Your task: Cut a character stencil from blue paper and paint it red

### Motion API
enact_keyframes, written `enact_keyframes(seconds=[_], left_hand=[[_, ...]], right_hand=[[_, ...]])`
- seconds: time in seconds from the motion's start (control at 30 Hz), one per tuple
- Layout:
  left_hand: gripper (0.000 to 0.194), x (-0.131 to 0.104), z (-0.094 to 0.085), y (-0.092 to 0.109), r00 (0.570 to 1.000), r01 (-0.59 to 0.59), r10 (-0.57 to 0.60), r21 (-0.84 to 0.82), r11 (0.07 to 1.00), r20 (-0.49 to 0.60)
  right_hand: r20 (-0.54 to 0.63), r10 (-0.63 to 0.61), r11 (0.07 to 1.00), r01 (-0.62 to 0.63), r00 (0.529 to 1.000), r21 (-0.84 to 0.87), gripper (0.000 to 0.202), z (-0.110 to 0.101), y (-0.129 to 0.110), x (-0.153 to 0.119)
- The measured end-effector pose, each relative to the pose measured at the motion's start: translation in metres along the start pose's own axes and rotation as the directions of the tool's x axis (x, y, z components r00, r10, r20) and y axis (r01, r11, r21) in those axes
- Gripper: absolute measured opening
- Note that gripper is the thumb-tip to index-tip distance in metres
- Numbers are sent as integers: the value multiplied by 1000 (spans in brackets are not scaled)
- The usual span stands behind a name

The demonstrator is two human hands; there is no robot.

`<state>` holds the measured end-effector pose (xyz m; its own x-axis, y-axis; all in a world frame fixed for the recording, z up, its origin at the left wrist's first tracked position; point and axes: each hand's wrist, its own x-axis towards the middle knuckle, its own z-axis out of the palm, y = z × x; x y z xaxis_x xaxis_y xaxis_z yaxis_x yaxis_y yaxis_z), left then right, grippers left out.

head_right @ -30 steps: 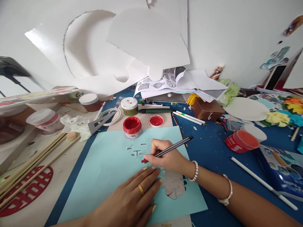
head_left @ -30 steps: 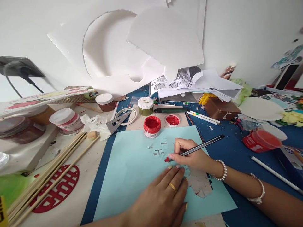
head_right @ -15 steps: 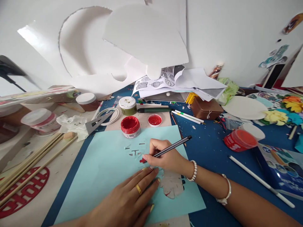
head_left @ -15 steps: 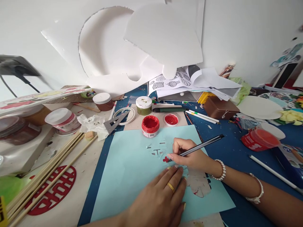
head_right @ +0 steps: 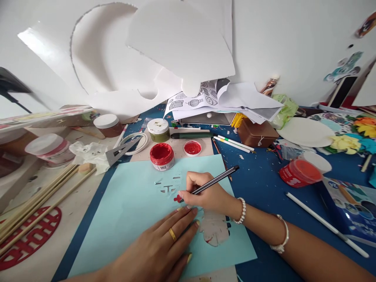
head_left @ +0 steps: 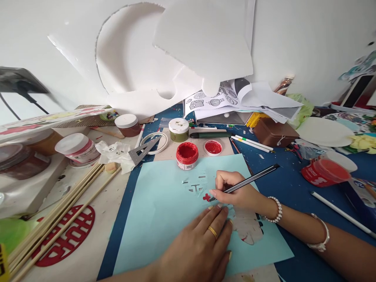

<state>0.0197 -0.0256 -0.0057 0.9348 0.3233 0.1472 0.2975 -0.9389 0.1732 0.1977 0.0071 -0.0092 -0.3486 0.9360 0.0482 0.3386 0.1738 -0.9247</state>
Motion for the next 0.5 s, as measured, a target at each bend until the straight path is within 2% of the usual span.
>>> enact_keyframes(seconds=[0.13, 0.5], left_hand=[[37, 1, -1, -1, 1000, -3, 3, -13, 1000, -9], [38, 0, -2, 0, 1000, 3, -2, -24, 1000, 22]], right_hand=[[-29, -16, 1000, 16, 999, -5, 25, 0, 0, 0], [-8, -9, 1000, 9, 1000, 6, 25, 0, 0, 0]])
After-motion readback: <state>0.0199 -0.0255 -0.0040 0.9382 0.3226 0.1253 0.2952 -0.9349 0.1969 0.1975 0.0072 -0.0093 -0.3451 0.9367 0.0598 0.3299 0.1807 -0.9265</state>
